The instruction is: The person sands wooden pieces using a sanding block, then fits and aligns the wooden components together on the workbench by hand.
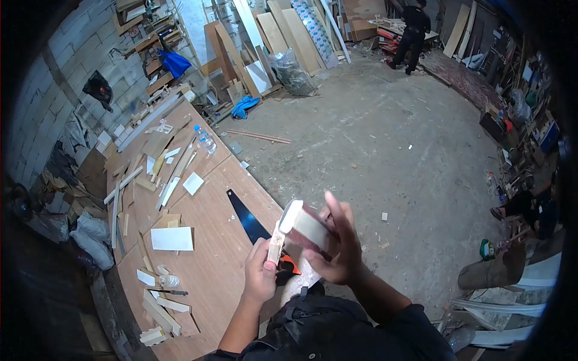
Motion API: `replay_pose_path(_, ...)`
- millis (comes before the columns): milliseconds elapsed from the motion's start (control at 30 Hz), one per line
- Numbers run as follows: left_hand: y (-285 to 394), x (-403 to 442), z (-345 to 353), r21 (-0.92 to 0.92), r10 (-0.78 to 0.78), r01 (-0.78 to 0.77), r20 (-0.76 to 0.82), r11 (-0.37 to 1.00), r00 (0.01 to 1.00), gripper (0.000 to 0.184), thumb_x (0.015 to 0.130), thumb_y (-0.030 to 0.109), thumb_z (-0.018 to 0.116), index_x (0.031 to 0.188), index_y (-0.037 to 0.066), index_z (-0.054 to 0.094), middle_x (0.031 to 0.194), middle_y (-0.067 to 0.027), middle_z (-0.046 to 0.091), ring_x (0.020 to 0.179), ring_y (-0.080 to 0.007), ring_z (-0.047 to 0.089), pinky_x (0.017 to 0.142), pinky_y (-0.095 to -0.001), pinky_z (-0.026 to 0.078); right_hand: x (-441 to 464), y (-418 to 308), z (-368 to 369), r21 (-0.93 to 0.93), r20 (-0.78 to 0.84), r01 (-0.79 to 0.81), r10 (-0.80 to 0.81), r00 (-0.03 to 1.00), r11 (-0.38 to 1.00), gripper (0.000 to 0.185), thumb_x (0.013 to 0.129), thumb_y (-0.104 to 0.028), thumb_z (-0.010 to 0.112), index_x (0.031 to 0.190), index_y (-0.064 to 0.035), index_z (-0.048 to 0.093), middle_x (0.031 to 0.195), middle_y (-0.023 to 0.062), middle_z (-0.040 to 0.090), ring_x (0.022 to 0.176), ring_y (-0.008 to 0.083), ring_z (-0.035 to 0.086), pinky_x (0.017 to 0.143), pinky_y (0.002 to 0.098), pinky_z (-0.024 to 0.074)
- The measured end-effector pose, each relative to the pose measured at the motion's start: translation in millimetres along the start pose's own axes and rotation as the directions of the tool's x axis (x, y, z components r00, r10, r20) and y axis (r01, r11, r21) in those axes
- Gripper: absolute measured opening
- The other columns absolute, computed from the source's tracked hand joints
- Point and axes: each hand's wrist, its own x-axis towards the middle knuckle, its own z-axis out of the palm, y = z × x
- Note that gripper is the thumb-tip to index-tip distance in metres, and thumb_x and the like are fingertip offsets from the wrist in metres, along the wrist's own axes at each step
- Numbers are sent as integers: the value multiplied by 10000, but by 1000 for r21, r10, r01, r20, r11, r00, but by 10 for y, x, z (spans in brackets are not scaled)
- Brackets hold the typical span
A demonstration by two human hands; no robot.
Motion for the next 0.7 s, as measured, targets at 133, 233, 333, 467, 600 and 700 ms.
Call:
replay_pose_path(133, 20, -16, 18, 12, 9, -8, -18, 1000, 1000, 755, 960, 656, 380, 1129, -49, 590, 819, -76, 474, 720, -167, 484, 640, -300, 383, -20, 200, -40, -91, 40, -125, 129, 991, 988, 714, 768, -128, 777, 1378, 50, 452, 1103, 137, 478, 1043, 202, 501, 942, 302, 409)
replay_pose_path(233, 20, 19, 8, 31, 28, -28, -15, 999, 999, 723, 965, 628, 409, 1143, -50, 586, 841, -77, 477, 729, -169, 480, 640, -299, 381, -21, 223, -21, -182, 78, -7, 21, 997, 983, 754, 744, -164, 826, 1370, 43, 461, 1197, 171, 506, 1065, 237, 559, 916, 327, 462)
replay_pose_path(333, -15, -9, -45, 55, 17, -17, -1, 998, 1000, 707, 970, 612, 419, 1161, -49, 578, 854, -80, 480, 739, -170, 481, 648, -297, 385, -42, 207, 24, -189, 108, 66, -46, 993, 980, 797, 718, -201, 861, 1369, 35, 464, 1283, 213, 517, 1027, 266, 616, 860, 362, 509)
replay_pose_path(467, 4, -38, -112, 24, -34, 33, 23, 999, 999, 717, 969, 623, 414, 1201, -40, 556, 895, -82, 511, 788, -164, 510, 682, -291, 410, -23, 150, 39, -266, 228, 203, -143, 963, 942, 843, 718, -240, 873, 1391, 25, 441, 1261, 238, 578, 1039, 292, 655, 858, 406, 532)
replay_pose_path(600, 133, -56, -134, -44, -57, 60, 54, 997, 997, 736, 962, 640, 414, 1230, -33, 545, 973, -94, 558, 823, -157, 532, 708, -284, 432, -4, 105, 137, -62, 110, 71, -64, 992, 996, 750, 797, -189, 804, 1413, 15, 429, 1153, 213, 640, 1030, 341, 659, 850, 386, 526)
replay_pose_path(700, 120, -115, -164, -204, -200, 220, 111, 954, 973, 747, 957, 645, 423, 1253, -30, 540, 1000, -102, 600, 852, -172, 574, 758, -286, 464, 58, 48, 76, -23, 215, -175, 176, 961, 984, 698, 830, -211, 775, 1397, 29, 447, 1205, 242, 631, 1098, 320, 654, 876, 356, 521)
